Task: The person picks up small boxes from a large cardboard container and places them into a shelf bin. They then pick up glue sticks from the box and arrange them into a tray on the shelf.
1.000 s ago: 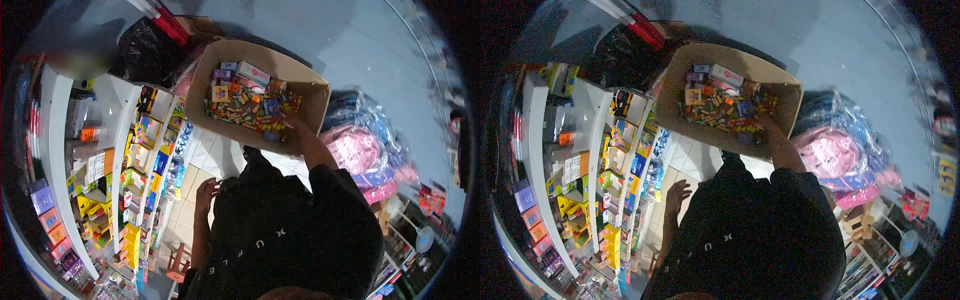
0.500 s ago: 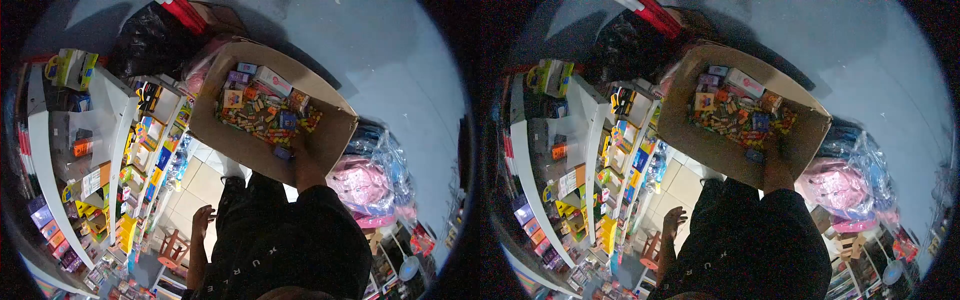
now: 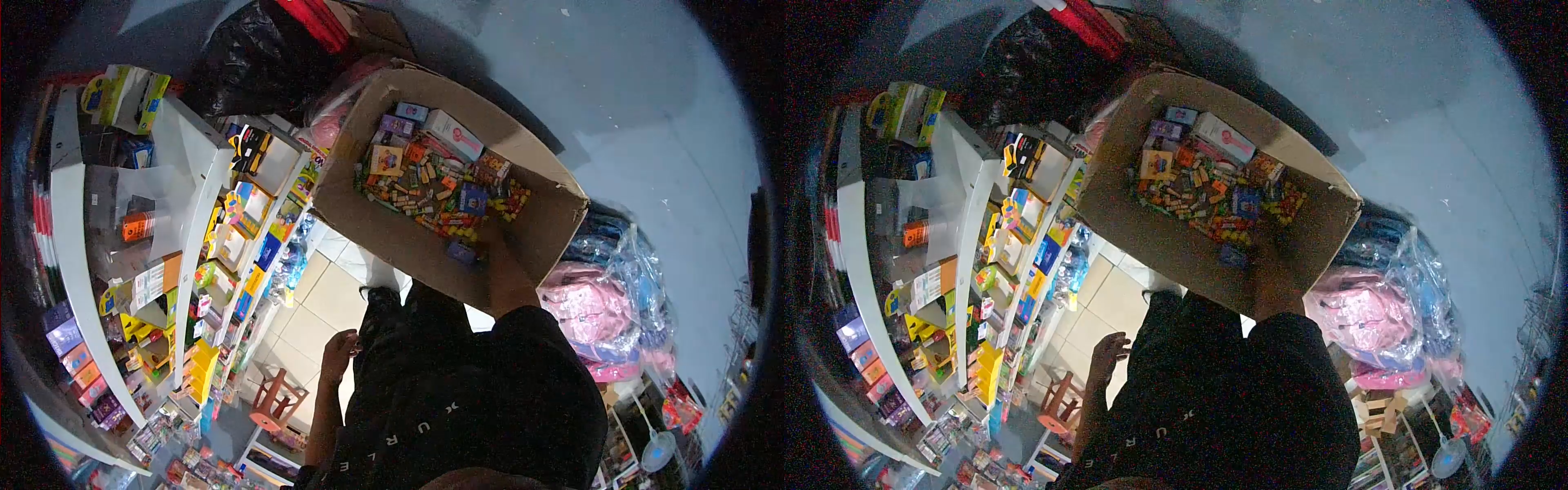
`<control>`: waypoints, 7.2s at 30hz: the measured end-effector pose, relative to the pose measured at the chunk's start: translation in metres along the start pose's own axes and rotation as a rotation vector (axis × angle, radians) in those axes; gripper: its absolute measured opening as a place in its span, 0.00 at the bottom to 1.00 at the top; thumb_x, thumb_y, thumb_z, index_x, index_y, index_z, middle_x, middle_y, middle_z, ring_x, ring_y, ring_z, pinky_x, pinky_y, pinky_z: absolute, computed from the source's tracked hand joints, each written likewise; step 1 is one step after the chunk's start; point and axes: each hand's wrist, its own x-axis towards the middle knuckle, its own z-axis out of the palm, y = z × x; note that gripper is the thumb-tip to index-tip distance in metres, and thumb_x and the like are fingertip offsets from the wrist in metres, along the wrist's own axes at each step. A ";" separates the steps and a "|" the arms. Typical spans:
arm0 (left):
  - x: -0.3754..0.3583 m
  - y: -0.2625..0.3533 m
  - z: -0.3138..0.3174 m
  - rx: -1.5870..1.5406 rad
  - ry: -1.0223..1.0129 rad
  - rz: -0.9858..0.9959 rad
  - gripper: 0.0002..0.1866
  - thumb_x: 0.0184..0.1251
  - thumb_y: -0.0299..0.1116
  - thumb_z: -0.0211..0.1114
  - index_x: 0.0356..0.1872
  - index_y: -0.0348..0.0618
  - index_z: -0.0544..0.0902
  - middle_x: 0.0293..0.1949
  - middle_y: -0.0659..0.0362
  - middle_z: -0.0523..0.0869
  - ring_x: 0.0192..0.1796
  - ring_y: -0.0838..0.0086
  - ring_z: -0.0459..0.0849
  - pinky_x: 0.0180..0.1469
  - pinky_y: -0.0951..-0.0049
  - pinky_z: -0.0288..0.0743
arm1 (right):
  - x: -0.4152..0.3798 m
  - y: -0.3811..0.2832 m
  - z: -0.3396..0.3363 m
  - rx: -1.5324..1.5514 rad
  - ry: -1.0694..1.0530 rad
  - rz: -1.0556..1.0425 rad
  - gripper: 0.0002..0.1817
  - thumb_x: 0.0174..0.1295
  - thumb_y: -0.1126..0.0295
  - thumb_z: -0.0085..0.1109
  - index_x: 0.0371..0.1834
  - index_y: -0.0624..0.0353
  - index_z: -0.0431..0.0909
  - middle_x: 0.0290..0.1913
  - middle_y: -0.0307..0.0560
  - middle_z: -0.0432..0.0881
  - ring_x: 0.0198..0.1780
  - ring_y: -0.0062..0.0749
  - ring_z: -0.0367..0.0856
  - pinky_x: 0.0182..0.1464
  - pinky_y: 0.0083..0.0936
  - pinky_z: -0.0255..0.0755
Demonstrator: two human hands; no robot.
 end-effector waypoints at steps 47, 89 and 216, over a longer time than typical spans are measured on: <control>-0.005 -0.058 -0.006 -0.158 0.063 -0.006 0.16 0.72 0.38 0.61 0.50 0.36 0.80 0.35 0.61 0.84 0.33 0.78 0.82 0.36 0.77 0.75 | -0.031 -0.066 -0.017 -0.245 -0.211 -0.212 0.27 0.62 0.56 0.63 0.60 0.59 0.73 0.59 0.56 0.74 0.61 0.47 0.73 0.61 0.45 0.70; -0.130 -0.113 -0.142 -0.930 0.308 0.914 0.14 0.75 0.44 0.59 0.36 0.43 0.76 0.23 0.65 0.74 0.22 0.81 0.70 0.24 0.80 0.64 | -0.510 -0.362 0.068 0.381 -0.780 -0.928 0.08 0.58 0.71 0.68 0.37 0.58 0.79 0.28 0.37 0.79 0.22 0.20 0.77 0.22 0.19 0.71; -0.164 -0.231 -0.573 -1.099 0.052 1.036 0.11 0.66 0.34 0.68 0.42 0.40 0.79 0.25 0.63 0.79 0.16 0.82 0.74 0.16 0.79 0.67 | -0.762 -0.685 0.373 0.053 -0.570 -1.453 0.15 0.68 0.67 0.60 0.52 0.67 0.79 0.35 0.43 0.84 0.34 0.17 0.80 0.32 0.15 0.74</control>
